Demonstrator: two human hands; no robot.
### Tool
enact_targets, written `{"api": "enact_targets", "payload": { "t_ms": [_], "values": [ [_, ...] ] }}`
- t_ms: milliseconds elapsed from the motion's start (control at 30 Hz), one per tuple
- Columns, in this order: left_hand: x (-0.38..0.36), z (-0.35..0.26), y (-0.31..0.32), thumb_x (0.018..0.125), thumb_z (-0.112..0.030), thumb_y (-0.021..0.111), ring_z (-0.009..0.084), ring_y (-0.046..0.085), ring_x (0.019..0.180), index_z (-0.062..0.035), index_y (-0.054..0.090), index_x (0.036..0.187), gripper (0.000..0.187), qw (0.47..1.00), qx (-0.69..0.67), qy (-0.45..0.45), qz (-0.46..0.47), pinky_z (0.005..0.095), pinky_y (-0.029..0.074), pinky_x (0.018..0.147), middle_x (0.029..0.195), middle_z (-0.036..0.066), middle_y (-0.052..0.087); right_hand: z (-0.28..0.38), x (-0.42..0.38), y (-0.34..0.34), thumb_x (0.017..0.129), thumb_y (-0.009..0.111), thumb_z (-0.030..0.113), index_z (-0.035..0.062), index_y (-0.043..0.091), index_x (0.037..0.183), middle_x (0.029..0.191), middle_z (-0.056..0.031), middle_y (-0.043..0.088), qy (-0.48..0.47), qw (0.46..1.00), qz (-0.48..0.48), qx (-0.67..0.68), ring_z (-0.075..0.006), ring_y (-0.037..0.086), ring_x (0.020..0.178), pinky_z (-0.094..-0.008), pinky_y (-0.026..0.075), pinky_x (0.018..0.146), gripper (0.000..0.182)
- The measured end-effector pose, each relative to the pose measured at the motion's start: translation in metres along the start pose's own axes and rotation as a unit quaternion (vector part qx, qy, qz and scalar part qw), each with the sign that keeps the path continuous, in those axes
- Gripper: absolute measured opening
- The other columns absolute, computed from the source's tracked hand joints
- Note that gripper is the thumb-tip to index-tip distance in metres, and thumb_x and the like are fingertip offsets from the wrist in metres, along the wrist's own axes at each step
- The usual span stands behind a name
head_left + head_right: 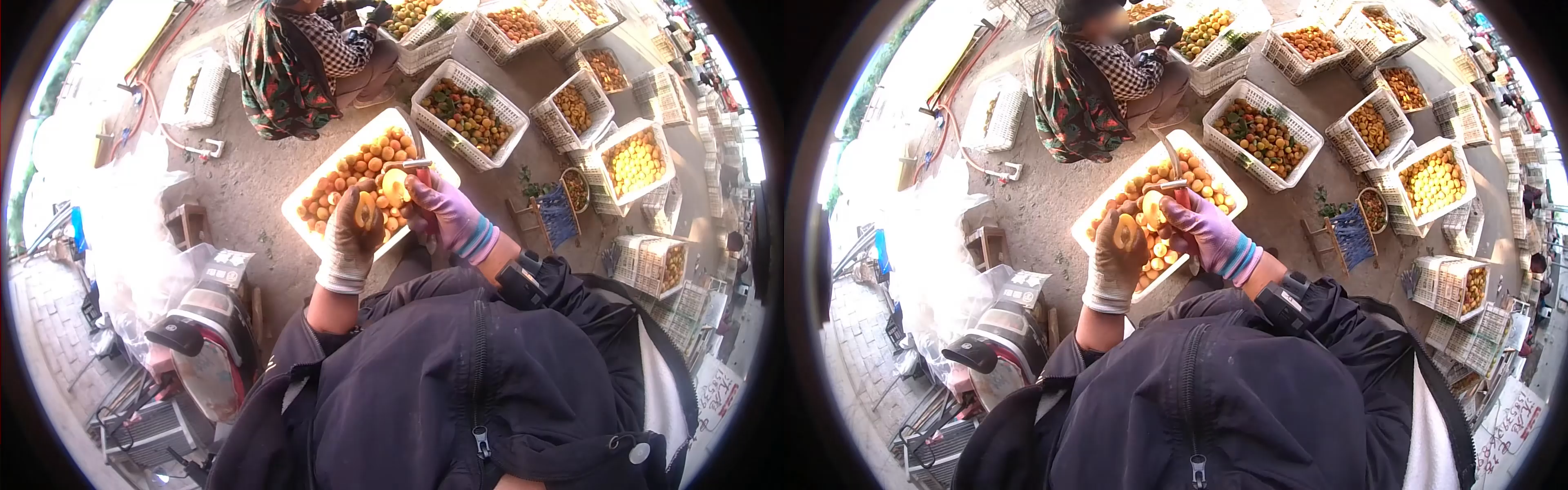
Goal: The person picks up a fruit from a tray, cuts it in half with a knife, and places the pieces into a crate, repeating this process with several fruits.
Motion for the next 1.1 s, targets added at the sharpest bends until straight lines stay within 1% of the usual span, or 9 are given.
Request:
{"api": "enact_targets", "payload": {
  "t_ms": [67, 367, 533, 567, 667, 767, 867, 967, 1100],
  "values": [
    [-0.003, 0.000, 0.008, 0.088, -0.027, 0.067, 0.0137, 0.058, 0.102, -0.0048, 0.059, 0.113, 0.035, 1.000, -0.009, 0.006, 0.002, 0.0243, 0.051, 0.081, 0.112, 0.007, 0.060, 0.001, -0.002, 0.004, 0.091, 0.066, 0.030, 0.0138, 0.057, 0.113, 0.088, 0.0026, 0.061, 0.012, 0.999, -0.035, 0.004, -0.0054, 0.054, 0.063, -0.0179, 0.039, 0.051, 0.029],
    [-0.008, 0.002, -0.003, 0.090, -0.031, 0.064, 0.0163, 0.061, 0.099, -0.0046, 0.058, 0.111, 0.034, 1.000, -0.017, -0.023, -0.002, 0.0267, 0.052, 0.081, 0.109, 0.006, 0.061, -0.012, 0.003, -0.006, 0.093, 0.063, 0.029, 0.0110, 0.056, 0.115, 0.087, 0.0031, 0.060, -0.003, 1.000, 0.024, -0.017, -0.0033, 0.052, 0.061, -0.0147, 0.039, 0.051, 0.030],
    [0.004, 0.012, -0.015, 0.091, -0.052, 0.057, 0.0132, 0.059, 0.084, -0.0057, 0.059, 0.109, 0.050, 0.998, 0.058, 0.024, 0.027, 0.0243, 0.053, 0.074, 0.095, 0.004, 0.060, -0.013, 0.006, -0.001, 0.094, 0.062, 0.028, 0.0093, 0.054, 0.117, 0.090, 0.0028, 0.060, -0.047, 0.997, -0.018, -0.063, -0.0032, 0.056, 0.066, -0.0149, 0.043, 0.053, 0.031],
    [0.004, 0.019, -0.011, 0.090, -0.058, 0.053, 0.0114, 0.057, 0.078, -0.0064, 0.058, 0.111, 0.056, 0.996, 0.066, 0.031, -0.047, 0.0228, 0.050, 0.066, 0.090, 0.002, 0.059, -0.012, 0.006, -0.001, 0.094, 0.062, 0.030, 0.0083, 0.054, 0.117, 0.089, 0.0027, 0.060, -0.056, 0.996, -0.025, -0.063, -0.0037, 0.057, 0.069, -0.0158, 0.045, 0.052, 0.033],
    [0.006, 0.023, -0.030, 0.091, -0.058, 0.053, 0.0115, 0.057, 0.073, -0.0071, 0.053, 0.118, 0.058, 0.996, 0.075, -0.028, 0.038, 0.0216, 0.042, 0.057, 0.086, 0.001, 0.058, -0.010, 0.003, -0.007, 0.094, 0.061, 0.029, 0.0075, 0.054, 0.115, 0.088, 0.0018, 0.060, -0.036, 0.995, -0.054, -0.073, -0.0037, 0.057, 0.067, -0.0152, 0.040, 0.046, 0.031],
    [0.006, 0.027, -0.017, 0.092, -0.050, 0.055, 0.0213, 0.061, 0.095, -0.0095, 0.050, 0.123, 0.051, 0.999, -0.006, -0.039, 0.012, 0.0340, 0.051, 0.079, 0.106, 0.007, 0.061, -0.015, 0.002, -0.016, 0.094, 0.061, 0.029, 0.0080, 0.053, 0.114, 0.081, 0.0010, 0.060, 0.000, 0.997, -0.053, -0.058, -0.0038, 0.055, 0.057, -0.0160, 0.037, 0.043, 0.029],
    [0.008, 0.036, -0.028, 0.092, -0.043, 0.057, 0.0249, 0.059, 0.106, -0.0105, 0.050, 0.124, 0.046, 0.997, 0.000, -0.075, 0.010, 0.0406, 0.049, 0.089, 0.117, 0.009, 0.059, -0.022, 0.002, -0.018, 0.095, 0.060, 0.029, 0.0074, 0.052, 0.114, 0.076, 0.0002, 0.058, 0.027, 0.997, 0.021, -0.069, -0.0040, 0.051, 0.049, -0.0174, 0.034, 0.043, 0.030],
    [0.006, 0.033, -0.030, 0.093, -0.038, 0.056, 0.0256, 0.060, 0.101, -0.0125, 0.050, 0.125, 0.042, 0.990, -0.042, -0.103, 0.083, 0.0425, 0.050, 0.086, 0.119, 0.009, 0.058, -0.025, 0.005, -0.023, 0.096, 0.059, 0.027, 0.0064, 0.052, 0.113, 0.078, 0.0011, 0.057, -0.010, 0.980, -0.030, -0.194, -0.0044, 0.050, 0.050, -0.0172, 0.036, 0.045, 0.028],
    [0.001, 0.032, -0.016, 0.092, -0.037, 0.060, 0.0202, 0.063, 0.092, -0.0107, 0.051, 0.128, 0.045, 0.992, 0.094, -0.080, -0.007, 0.0352, 0.056, 0.074, 0.107, 0.006, 0.061, -0.016, 0.002, -0.020, 0.094, 0.060, 0.021, 0.0029, 0.055, 0.111, 0.088, -0.0002, 0.059, -0.019, 0.956, -0.047, -0.289, -0.0050, 0.053, 0.059, -0.0193, 0.043, 0.052, 0.025]
  ]
}}
Point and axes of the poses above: each hand's wrist, its own x-axis towards the middle knuckle, its own y-axis out of the palm, z = x × y, the point moved 1 cm from there along x, towards the middle knuckle
